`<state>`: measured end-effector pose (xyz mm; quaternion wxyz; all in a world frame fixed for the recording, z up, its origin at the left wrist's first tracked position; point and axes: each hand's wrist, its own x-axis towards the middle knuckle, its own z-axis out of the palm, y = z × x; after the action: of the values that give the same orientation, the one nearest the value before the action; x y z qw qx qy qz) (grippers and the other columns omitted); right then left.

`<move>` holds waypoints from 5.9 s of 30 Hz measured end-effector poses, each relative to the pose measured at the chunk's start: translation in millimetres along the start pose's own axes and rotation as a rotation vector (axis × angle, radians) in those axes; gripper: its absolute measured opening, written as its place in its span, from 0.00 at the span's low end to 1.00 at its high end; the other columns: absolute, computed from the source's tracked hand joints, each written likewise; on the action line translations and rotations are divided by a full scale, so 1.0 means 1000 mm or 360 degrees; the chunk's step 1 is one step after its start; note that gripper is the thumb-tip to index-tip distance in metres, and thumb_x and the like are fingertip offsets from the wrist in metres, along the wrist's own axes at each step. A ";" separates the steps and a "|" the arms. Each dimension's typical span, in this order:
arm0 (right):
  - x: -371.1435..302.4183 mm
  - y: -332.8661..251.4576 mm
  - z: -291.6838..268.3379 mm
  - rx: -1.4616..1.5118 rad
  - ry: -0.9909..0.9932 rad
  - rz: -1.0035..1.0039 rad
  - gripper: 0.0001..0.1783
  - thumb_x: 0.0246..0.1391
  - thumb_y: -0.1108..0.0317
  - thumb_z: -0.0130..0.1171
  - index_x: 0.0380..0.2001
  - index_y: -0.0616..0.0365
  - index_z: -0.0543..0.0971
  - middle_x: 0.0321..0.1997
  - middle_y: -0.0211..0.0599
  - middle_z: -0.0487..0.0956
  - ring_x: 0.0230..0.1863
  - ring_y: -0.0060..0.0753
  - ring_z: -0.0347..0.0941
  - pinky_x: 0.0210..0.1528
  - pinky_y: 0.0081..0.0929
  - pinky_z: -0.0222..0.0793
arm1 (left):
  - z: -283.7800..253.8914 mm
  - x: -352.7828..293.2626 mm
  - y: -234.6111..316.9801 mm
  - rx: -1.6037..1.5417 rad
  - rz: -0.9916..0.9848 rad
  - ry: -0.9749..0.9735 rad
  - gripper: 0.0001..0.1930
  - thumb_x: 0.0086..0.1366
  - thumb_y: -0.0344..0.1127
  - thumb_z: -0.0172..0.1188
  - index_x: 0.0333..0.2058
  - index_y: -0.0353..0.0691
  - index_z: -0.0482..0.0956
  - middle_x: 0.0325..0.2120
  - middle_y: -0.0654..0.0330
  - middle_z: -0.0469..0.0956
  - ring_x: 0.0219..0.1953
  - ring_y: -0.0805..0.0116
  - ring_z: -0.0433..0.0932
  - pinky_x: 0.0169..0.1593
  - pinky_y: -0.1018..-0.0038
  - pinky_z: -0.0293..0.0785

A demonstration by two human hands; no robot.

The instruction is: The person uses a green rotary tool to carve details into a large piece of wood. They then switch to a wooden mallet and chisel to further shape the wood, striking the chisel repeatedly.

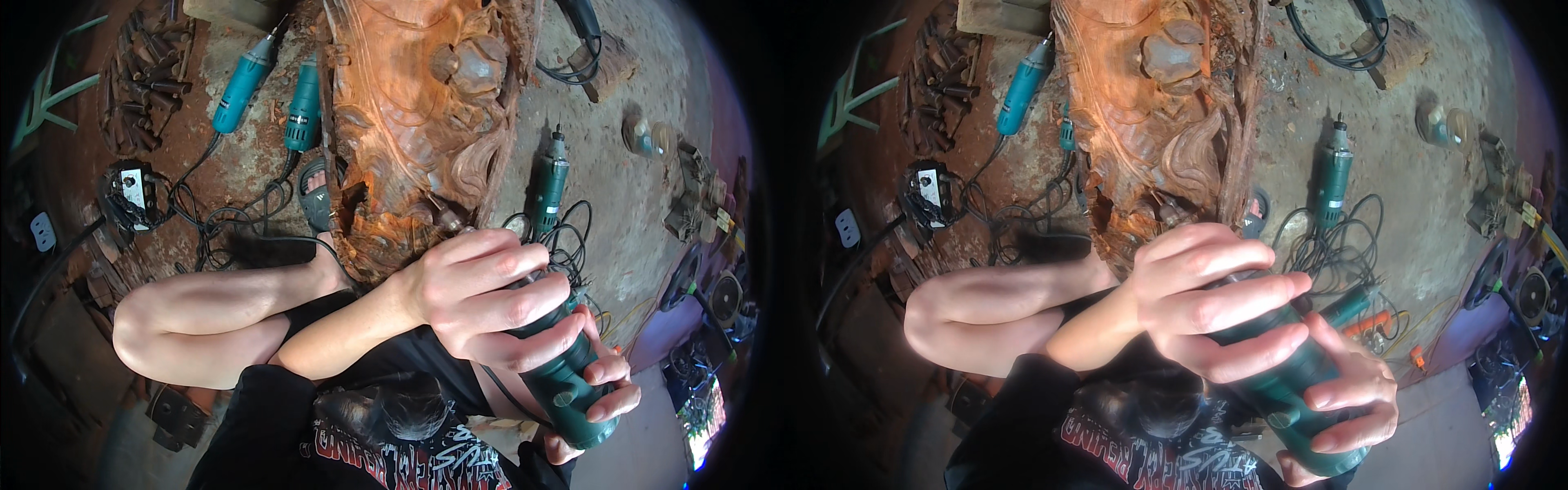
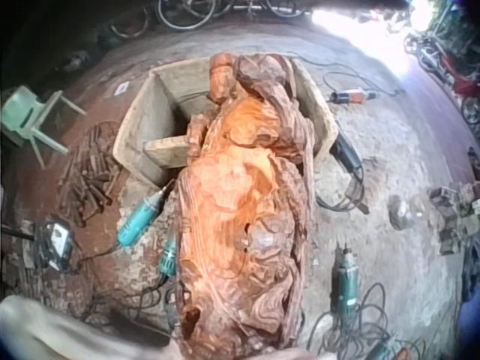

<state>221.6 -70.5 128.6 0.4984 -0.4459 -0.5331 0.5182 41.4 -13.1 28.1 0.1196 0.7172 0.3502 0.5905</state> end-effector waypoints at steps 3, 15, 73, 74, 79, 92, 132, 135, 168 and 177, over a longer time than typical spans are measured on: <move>0.009 -0.002 0.005 0.0052 0.0007 0.0022 0.23 0.43 0.58 0.83 0.32 0.35 0.73 0.45 0.26 0.79 0.64 0.67 0.74 0.59 0.52 0.79 | -0.002 0.003 0.000 0.0000 -0.0045 0.0010 0.17 0.59 0.37 0.68 0.48 0.57 0.82 0.46 0.63 0.84 0.38 0.64 0.82 0.35 0.72 0.79; 0.006 0.001 -0.047 0.0383 -0.0200 0.0077 0.33 0.35 0.62 0.82 0.42 0.36 0.71 0.56 0.26 0.74 0.71 0.67 0.63 0.74 0.67 0.56 | 0.021 0.016 0.004 0.0052 -0.0051 0.0129 0.17 0.61 0.39 0.69 0.50 0.63 0.82 0.44 0.68 0.83 0.39 0.67 0.83 0.35 0.78 0.80; 0.056 -0.007 -0.044 0.0299 -0.0647 0.0182 0.31 0.36 0.61 0.80 0.43 0.37 0.71 0.56 0.28 0.74 0.73 0.71 0.60 0.78 0.73 0.44 | 0.019 0.012 0.000 0.0151 -0.0247 0.0304 0.17 0.57 0.39 0.70 0.46 0.66 0.84 0.44 0.68 0.83 0.38 0.68 0.83 0.35 0.76 0.79; 0.055 -0.009 -0.045 0.0308 -0.0625 0.0218 0.32 0.35 0.62 0.80 0.43 0.37 0.71 0.56 0.28 0.74 0.73 0.72 0.59 0.78 0.73 0.43 | 0.019 0.012 0.000 0.0157 -0.0259 0.0309 0.17 0.57 0.39 0.70 0.46 0.66 0.84 0.44 0.68 0.83 0.38 0.68 0.83 0.35 0.76 0.79; 0.064 -0.007 -0.046 0.0338 -0.0717 0.0217 0.33 0.33 0.64 0.80 0.43 0.38 0.71 0.56 0.29 0.73 0.74 0.74 0.58 0.79 0.74 0.40 | 0.012 0.014 -0.001 0.0126 -0.0278 0.0273 0.17 0.57 0.39 0.70 0.46 0.66 0.84 0.43 0.69 0.83 0.37 0.68 0.83 0.35 0.75 0.79; 0.050 -0.003 -0.057 0.0386 -0.0619 0.0119 0.30 0.35 0.61 0.81 0.40 0.41 0.74 0.56 0.31 0.77 0.71 0.72 0.62 0.78 0.73 0.44 | 0.020 0.014 -0.002 0.0131 -0.0165 0.0360 0.18 0.56 0.35 0.70 0.46 0.63 0.84 0.41 0.71 0.82 0.36 0.71 0.82 0.33 0.78 0.79; 0.059 -0.007 -0.042 0.0285 -0.0721 0.0166 0.36 0.36 0.55 0.87 0.45 0.39 0.72 0.61 0.31 0.74 0.74 0.75 0.57 0.77 0.74 0.47 | 0.021 0.016 -0.007 0.0156 -0.0221 0.0533 0.12 0.58 0.37 0.66 0.42 0.51 0.82 0.35 0.68 0.78 0.30 0.70 0.80 0.34 0.75 0.75; 0.055 -0.010 -0.043 0.0243 -0.0682 0.0170 0.36 0.35 0.57 0.86 0.45 0.39 0.73 0.59 0.30 0.74 0.74 0.74 0.57 0.77 0.74 0.48 | 0.019 0.014 -0.005 0.0130 -0.0217 0.0449 0.16 0.58 0.33 0.69 0.46 0.55 0.83 0.38 0.69 0.80 0.33 0.71 0.81 0.34 0.77 0.75; 0.017 0.003 -0.026 0.0404 -0.0113 -0.0097 0.24 0.38 0.69 0.85 0.34 0.49 0.77 0.48 0.41 0.83 0.62 0.77 0.72 0.64 0.65 0.74 | 0.017 0.007 0.009 0.0035 -0.0056 0.0102 0.14 0.64 0.38 0.70 0.48 0.54 0.84 0.45 0.66 0.83 0.38 0.69 0.84 0.31 0.79 0.78; -0.024 0.034 -0.035 0.0530 -0.0089 -0.0180 0.21 0.43 0.65 0.81 0.37 0.52 0.79 0.51 0.45 0.82 0.66 0.80 0.68 0.66 0.72 0.67 | 0.010 0.001 0.003 0.0027 0.0116 -0.0126 0.24 0.53 0.25 0.77 0.47 0.56 0.84 0.41 0.67 0.83 0.36 0.69 0.83 0.32 0.76 0.77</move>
<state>257.9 -87.8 91.7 0.5786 -0.3120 -0.4779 0.5827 51.6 -12.5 28.2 0.1056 0.7532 0.3240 0.5626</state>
